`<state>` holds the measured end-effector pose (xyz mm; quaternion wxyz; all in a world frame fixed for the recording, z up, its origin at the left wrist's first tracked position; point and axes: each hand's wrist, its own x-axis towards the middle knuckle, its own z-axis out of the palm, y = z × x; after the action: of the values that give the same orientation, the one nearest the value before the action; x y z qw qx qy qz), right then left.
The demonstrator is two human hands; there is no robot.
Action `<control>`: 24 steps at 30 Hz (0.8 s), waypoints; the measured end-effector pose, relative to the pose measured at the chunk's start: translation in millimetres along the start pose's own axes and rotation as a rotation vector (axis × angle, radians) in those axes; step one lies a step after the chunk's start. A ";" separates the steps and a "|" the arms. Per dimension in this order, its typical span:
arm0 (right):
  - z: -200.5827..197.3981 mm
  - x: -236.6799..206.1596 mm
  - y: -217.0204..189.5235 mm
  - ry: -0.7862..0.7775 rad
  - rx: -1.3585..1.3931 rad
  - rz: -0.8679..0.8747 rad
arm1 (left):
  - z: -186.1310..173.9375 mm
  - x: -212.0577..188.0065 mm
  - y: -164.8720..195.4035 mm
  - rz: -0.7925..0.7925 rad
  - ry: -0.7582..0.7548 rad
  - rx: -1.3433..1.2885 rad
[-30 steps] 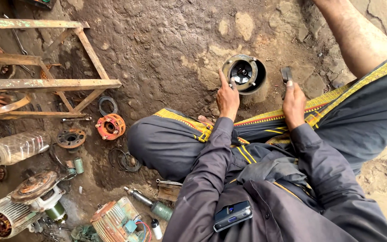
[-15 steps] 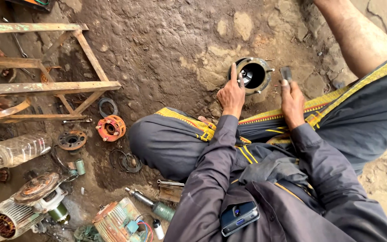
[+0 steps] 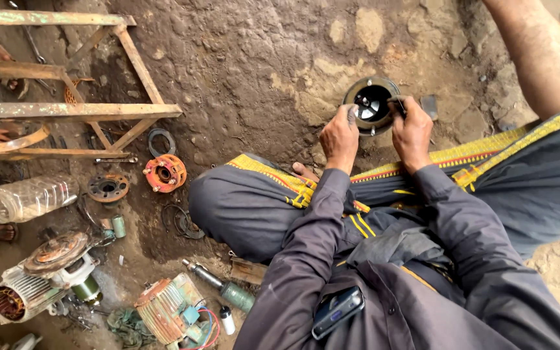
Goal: The person sits on the ground holding a circular metal flange and scrapes its surface with a handheld scraper, rotating the flange to work around the ring. They then move to a motor end bell and continue scraping its rim by hand.
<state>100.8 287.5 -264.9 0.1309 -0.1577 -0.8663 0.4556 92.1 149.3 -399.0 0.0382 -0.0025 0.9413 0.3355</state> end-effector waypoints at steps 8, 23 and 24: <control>5.5 1.2 -0.3 -0.027 -0.058 0.036 | -24.2 6.2 -3.8 0.090 0.042 -0.054; 2.3 -10.2 -9.4 -0.036 -0.091 0.022 | -32.6 -5.1 -2.7 0.081 -0.079 0.003; 0.2 -18.4 -8.5 -0.035 -0.114 0.035 | -32.5 -15.9 -5.1 0.065 -0.098 0.000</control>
<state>116.2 275.6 -259.5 0.0986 -0.1721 -0.8900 0.4105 105.8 124.4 -376.0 0.0733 0.0445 0.9379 0.3361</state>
